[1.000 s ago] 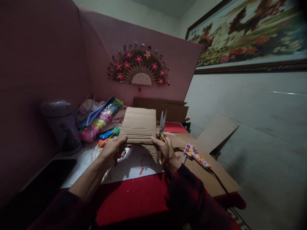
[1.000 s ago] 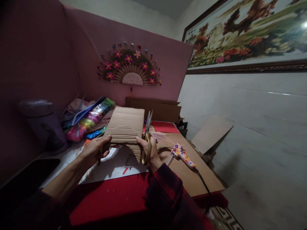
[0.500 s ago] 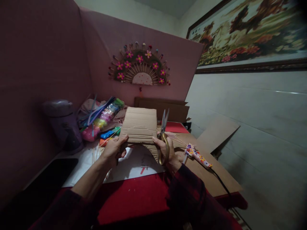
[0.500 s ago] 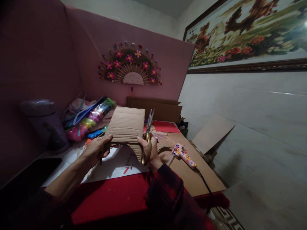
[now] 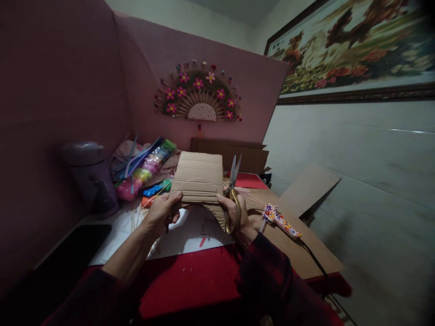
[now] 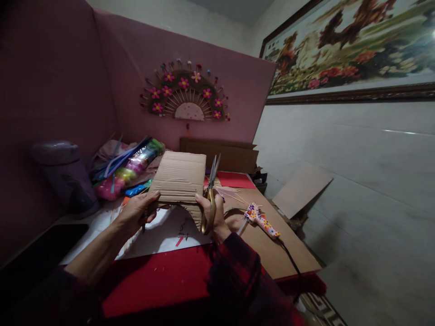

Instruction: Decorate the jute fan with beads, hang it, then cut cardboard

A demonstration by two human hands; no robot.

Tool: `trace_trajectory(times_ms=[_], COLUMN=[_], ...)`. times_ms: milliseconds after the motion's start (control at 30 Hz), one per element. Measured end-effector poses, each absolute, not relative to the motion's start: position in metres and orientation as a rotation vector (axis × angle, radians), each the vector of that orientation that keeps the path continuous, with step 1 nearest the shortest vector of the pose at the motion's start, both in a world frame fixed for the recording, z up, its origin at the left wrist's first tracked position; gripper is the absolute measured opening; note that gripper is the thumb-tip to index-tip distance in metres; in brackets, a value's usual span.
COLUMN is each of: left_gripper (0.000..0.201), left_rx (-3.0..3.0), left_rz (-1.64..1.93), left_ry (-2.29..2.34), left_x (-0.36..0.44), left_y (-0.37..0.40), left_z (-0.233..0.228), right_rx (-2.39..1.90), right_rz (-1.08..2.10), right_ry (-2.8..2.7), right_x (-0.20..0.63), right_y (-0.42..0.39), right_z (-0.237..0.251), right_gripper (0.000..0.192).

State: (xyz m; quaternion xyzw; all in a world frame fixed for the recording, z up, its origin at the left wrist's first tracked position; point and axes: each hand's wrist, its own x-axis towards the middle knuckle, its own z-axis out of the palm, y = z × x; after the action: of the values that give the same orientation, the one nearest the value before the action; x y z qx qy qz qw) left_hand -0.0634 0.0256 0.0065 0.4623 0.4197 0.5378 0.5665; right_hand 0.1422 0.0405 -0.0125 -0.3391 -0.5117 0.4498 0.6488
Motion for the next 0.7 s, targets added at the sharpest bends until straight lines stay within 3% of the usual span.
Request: trace_trajectory(times_ms=[367, 700], left_gripper=[0.032, 0.029], left_rx=[1.154, 1.117], left_rz=[1.210, 1.172], left_ry=[0.958, 0.938], left_x=[-0.0657, -0.0668], left_y=[0.0255, 0.0257], left_z=[0.0068, 0.0072], right_rx=[-0.834, -0.810], right_rz=[0.847, 0.926], right_ry=[-1.182, -1.190], right_x=[0.1407, 0.1414], right_y=[0.0366, 0.0375], right_z=[-0.0080, -0.0077], right_gripper=[0.026, 0.026])
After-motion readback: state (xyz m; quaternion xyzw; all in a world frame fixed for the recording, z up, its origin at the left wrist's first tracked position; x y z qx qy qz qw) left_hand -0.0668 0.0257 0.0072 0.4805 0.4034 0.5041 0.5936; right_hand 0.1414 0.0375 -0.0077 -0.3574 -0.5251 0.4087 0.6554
